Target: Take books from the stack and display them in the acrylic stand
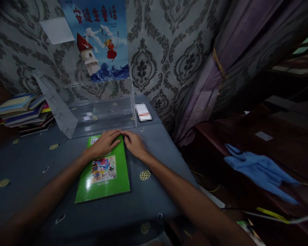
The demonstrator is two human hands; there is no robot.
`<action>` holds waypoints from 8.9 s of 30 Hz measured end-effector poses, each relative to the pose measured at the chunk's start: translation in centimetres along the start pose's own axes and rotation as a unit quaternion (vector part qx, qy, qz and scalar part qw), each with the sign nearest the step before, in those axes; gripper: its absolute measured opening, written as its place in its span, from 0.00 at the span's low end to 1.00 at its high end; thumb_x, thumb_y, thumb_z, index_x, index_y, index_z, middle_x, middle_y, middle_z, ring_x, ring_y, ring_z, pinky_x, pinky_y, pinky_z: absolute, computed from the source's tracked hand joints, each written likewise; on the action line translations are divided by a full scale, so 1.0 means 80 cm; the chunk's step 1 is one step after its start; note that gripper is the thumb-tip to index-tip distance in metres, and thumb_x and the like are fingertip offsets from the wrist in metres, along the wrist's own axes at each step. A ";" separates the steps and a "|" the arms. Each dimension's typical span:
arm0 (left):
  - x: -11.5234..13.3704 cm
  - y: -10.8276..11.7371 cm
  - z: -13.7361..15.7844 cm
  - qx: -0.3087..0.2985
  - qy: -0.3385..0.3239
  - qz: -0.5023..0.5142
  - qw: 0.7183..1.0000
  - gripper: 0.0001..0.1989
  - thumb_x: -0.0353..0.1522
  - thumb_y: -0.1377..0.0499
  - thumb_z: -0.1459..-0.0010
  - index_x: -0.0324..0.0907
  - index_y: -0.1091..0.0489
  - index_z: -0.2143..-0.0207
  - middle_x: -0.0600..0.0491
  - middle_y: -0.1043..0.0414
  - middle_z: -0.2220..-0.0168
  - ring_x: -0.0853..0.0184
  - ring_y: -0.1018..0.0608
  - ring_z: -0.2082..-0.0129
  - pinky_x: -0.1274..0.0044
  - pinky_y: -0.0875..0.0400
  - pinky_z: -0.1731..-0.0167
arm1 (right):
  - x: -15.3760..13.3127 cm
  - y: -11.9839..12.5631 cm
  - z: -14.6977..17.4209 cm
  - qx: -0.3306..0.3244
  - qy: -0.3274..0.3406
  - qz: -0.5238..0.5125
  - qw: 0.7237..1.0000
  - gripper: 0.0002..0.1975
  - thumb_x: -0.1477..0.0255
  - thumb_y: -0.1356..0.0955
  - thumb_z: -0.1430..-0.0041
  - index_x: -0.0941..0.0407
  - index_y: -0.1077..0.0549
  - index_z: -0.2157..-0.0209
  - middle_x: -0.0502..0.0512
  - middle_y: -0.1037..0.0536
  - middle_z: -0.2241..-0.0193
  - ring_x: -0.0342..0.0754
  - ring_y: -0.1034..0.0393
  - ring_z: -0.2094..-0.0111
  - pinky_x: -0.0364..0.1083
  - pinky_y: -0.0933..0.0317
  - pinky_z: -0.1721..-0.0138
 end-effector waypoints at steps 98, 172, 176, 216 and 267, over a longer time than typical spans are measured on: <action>0.040 -0.003 0.073 -0.026 -0.136 0.042 0.989 0.23 0.42 0.53 0.28 0.45 0.36 0.37 0.48 0.38 0.33 0.60 0.38 0.32 0.57 0.51 0.33 | -0.094 0.025 0.131 -0.073 0.043 0.123 0.989 0.19 0.73 0.38 0.34 0.52 0.23 0.47 0.60 0.20 0.48 0.56 0.26 0.45 0.60 0.32 0.43; 0.076 0.003 0.115 -0.030 -0.198 0.070 0.977 0.20 0.39 0.53 0.27 0.45 0.34 0.39 0.49 0.33 0.36 0.61 0.37 0.32 0.57 0.55 0.32 | -0.117 0.036 0.167 -0.085 0.182 0.151 0.968 0.08 0.74 0.33 0.33 0.54 0.22 0.56 0.57 0.17 0.61 0.50 0.22 0.59 0.52 0.28 0.56; 0.087 0.007 0.126 -0.039 -0.196 0.056 0.978 0.21 0.39 0.54 0.27 0.42 0.35 0.38 0.48 0.33 0.36 0.61 0.37 0.32 0.59 0.56 0.31 | -0.119 0.037 0.171 -0.074 0.204 0.152 0.964 0.07 0.74 0.33 0.33 0.55 0.22 0.59 0.58 0.16 0.61 0.50 0.22 0.60 0.51 0.29 0.58; 0.148 -0.030 0.232 0.134 0.060 -0.054 0.988 0.22 0.34 0.55 0.27 0.35 0.36 0.38 0.42 0.34 0.37 0.57 0.31 0.36 0.60 0.34 0.37 | -0.124 0.039 0.177 -0.073 0.212 0.149 0.963 0.08 0.77 0.32 0.36 0.52 0.21 0.59 0.56 0.16 0.61 0.53 0.22 0.58 0.55 0.28 0.56; 0.112 -0.029 0.276 0.293 0.113 -0.093 0.945 0.17 0.29 0.53 0.30 0.37 0.32 0.44 0.43 0.24 0.47 0.58 0.21 0.48 0.67 0.24 0.54 | -0.129 -0.120 -0.019 -0.387 0.221 0.159 0.881 0.25 0.59 0.41 0.28 0.55 0.34 0.36 0.61 0.34 0.34 0.51 0.45 0.31 0.57 0.57 0.29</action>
Point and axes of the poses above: each hand's wrist, its own z-axis away from the middle knuckle, its own y-axis out of the back of the hand, x = y × z, the point moved 2 cm from there along -z, towards the middle knuckle
